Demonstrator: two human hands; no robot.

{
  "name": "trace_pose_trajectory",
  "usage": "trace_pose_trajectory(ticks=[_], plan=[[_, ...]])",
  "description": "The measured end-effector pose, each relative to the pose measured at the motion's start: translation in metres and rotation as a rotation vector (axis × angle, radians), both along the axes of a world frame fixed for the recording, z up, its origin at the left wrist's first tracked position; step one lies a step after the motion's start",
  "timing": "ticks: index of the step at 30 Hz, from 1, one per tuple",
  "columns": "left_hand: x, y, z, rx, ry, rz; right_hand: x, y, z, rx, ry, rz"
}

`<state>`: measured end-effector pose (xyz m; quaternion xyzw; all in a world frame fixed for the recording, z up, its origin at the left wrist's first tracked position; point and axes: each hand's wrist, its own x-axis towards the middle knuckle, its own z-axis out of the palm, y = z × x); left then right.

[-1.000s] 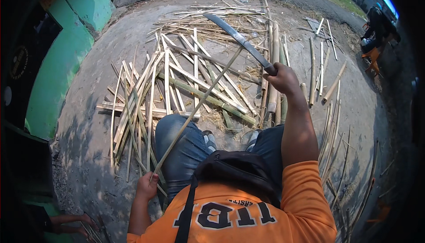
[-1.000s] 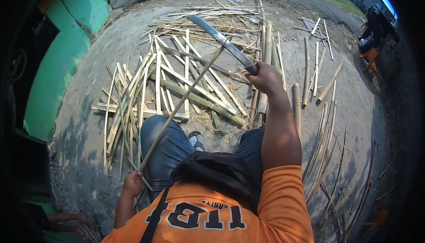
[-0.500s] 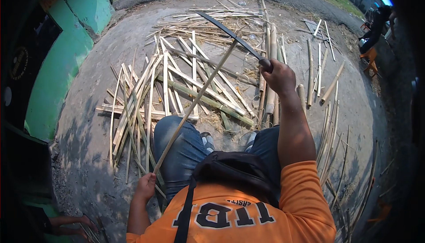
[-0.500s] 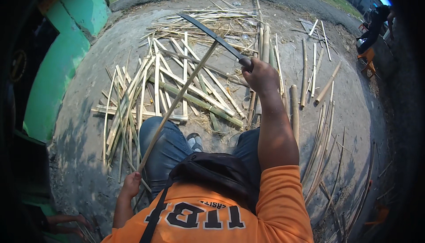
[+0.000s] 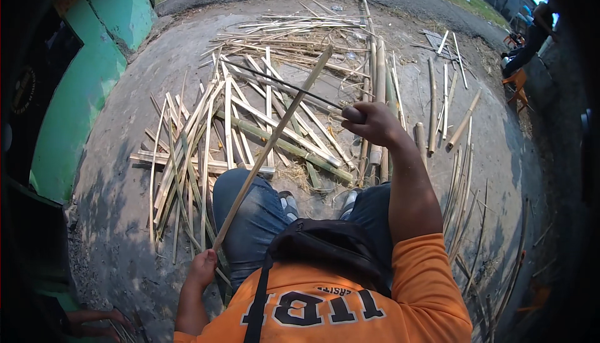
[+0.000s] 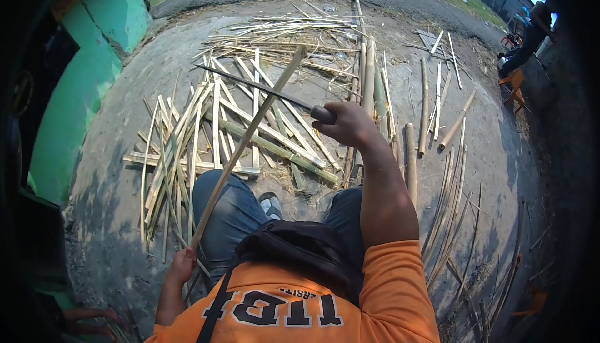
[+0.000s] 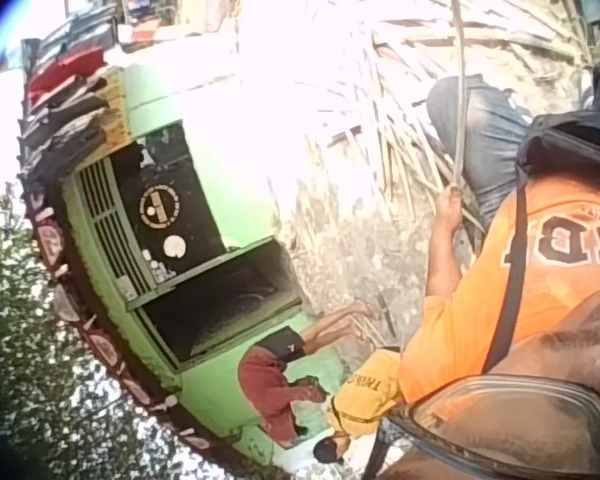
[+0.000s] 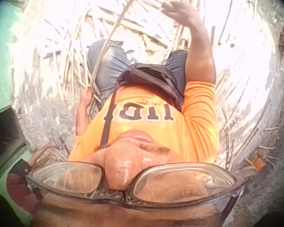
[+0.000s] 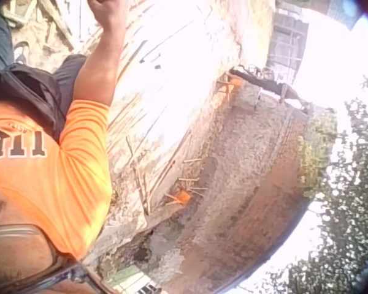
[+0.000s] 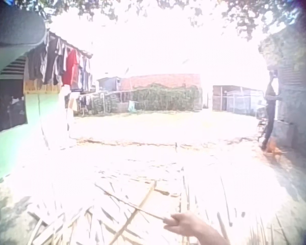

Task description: The person shaves a long bamboo strip with a machete while sitting outdoors. They hold the bamboo strip by hand and scrape the blade along its length to smooth it, with many bamboo poles and shavings scattered on the ground around them.

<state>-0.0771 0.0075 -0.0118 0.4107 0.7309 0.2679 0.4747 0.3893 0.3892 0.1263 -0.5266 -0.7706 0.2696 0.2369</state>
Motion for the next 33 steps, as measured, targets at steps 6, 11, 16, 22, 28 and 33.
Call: trace_pose_trajectory(ticks=[6,11,16,22,28,33], plan=[[0.003,-0.003,-0.008,0.096,0.145,-0.029,-0.038,-0.003,-0.001,0.678,-0.322,0.086],[0.023,0.015,0.035,0.198,0.46,-0.088,0.002,0.035,-0.01,0.29,-0.3,-0.411],[0.027,0.018,0.046,0.223,0.482,-0.106,0.013,0.024,-0.006,0.227,-0.304,-0.493],[0.022,0.017,0.029,0.204,0.432,-0.1,-0.017,0.005,-0.017,0.494,-0.28,-0.111],[0.041,0.008,0.012,0.346,0.726,-0.066,-0.029,0.021,-0.037,0.931,-0.319,0.193],[0.046,0.005,-0.007,0.415,0.739,-0.002,0.011,0.043,-0.054,0.683,-0.251,-0.309]])
